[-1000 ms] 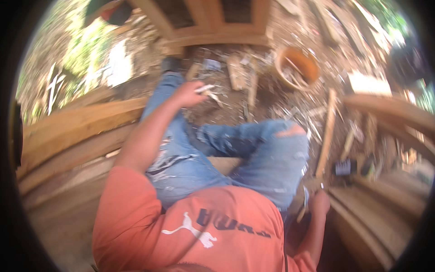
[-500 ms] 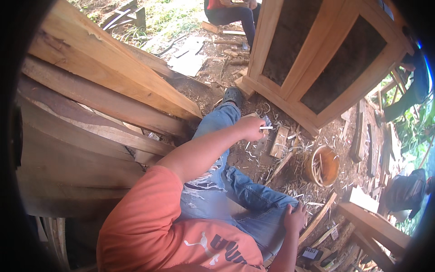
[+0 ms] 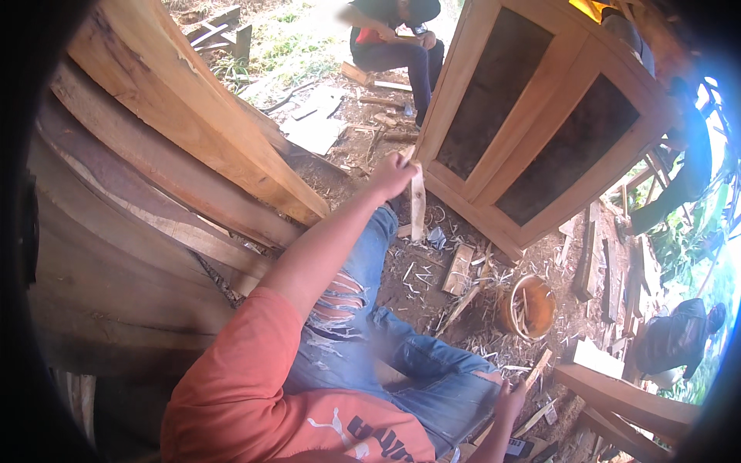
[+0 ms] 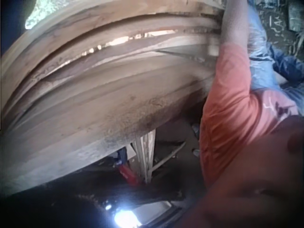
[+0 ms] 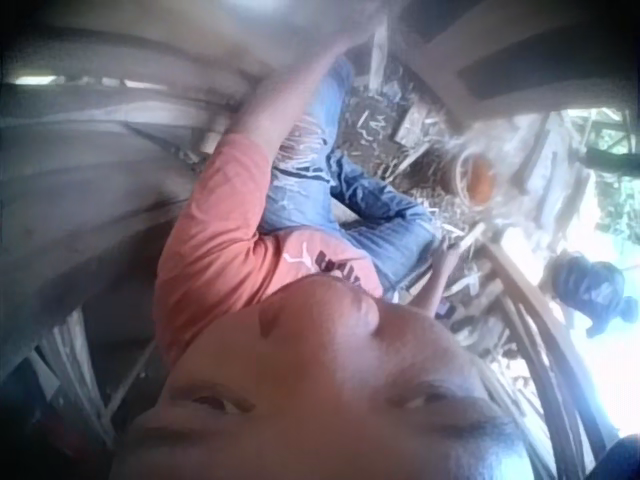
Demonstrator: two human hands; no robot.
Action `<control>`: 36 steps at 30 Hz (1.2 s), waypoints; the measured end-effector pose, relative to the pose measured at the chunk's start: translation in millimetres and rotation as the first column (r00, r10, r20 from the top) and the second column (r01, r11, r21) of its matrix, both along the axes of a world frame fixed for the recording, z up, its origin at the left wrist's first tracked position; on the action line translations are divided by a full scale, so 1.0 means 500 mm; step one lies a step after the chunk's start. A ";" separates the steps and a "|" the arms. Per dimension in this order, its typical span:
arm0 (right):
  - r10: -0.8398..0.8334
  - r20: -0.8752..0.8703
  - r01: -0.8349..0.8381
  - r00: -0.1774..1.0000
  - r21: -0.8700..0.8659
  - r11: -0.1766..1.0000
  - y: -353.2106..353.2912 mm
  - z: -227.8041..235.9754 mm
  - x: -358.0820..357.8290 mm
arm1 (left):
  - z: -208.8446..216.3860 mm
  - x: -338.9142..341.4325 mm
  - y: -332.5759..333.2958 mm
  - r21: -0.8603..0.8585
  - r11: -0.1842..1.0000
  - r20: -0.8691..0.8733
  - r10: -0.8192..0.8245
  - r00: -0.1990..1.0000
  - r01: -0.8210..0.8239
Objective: The person sits on the ground and shapes a small wooden stick using a knife and sandpaper. They then use a hammer to tap the stick against a wooden block to refine its shape.
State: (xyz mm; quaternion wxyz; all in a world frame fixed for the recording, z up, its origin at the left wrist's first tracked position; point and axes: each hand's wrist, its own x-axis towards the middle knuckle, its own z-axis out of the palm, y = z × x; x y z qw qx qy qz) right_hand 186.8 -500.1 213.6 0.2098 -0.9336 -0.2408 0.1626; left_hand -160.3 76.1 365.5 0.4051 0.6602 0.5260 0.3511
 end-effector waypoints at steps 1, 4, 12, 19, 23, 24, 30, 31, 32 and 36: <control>-0.031 -0.156 0.055 0.987 0.154 0.987 -0.012 -0.018 0.010 | 0.007 0.006 0.016 -0.012 0.998 0.095 0.062 0.994 -0.061; 0.145 -0.025 -0.140 0.989 0.153 0.978 0.038 -0.015 -0.113 | 0.016 -0.055 0.082 -0.050 0.975 0.238 0.222 0.946 -0.217; 0.153 0.123 -0.144 0.981 -0.075 0.987 0.059 0.052 -0.181 | 0.082 -0.062 0.113 0.175 0.958 -0.040 0.238 0.970 -0.228; 0.161 0.140 -0.150 0.977 -0.085 0.985 0.084 0.062 -0.187 | 0.024 -0.092 0.153 -0.010 0.981 -0.009 0.195 0.981 -0.195; 0.127 0.139 -0.114 0.982 -0.095 0.989 0.082 0.069 -0.184 | 0.003 -0.051 0.161 -0.113 0.968 0.119 0.239 0.964 -0.226; 0.125 0.144 -0.111 0.982 -0.098 0.989 0.080 0.066 -0.184 | 0.001 -0.044 0.163 -0.152 0.959 0.140 0.260 0.955 -0.239; 0.134 0.135 -0.125 0.982 -0.072 0.989 0.075 0.042 -0.173 | -0.051 -0.027 0.201 -0.403 0.901 0.309 0.297 0.904 -0.159; 0.129 0.123 -0.121 0.984 -0.072 0.990 0.073 0.041 -0.172 | -0.056 -0.019 0.198 -0.408 0.902 0.337 0.295 0.894 -0.144; 0.128 0.123 -0.120 0.984 -0.073 0.990 0.073 0.041 -0.171 | -0.061 -0.012 0.193 -0.412 0.902 0.366 0.294 0.883 -0.130; 0.127 0.111 -0.119 0.986 -0.084 0.989 0.075 0.046 -0.170 | -0.070 0.008 0.179 -0.392 0.911 0.360 0.277 0.891 -0.125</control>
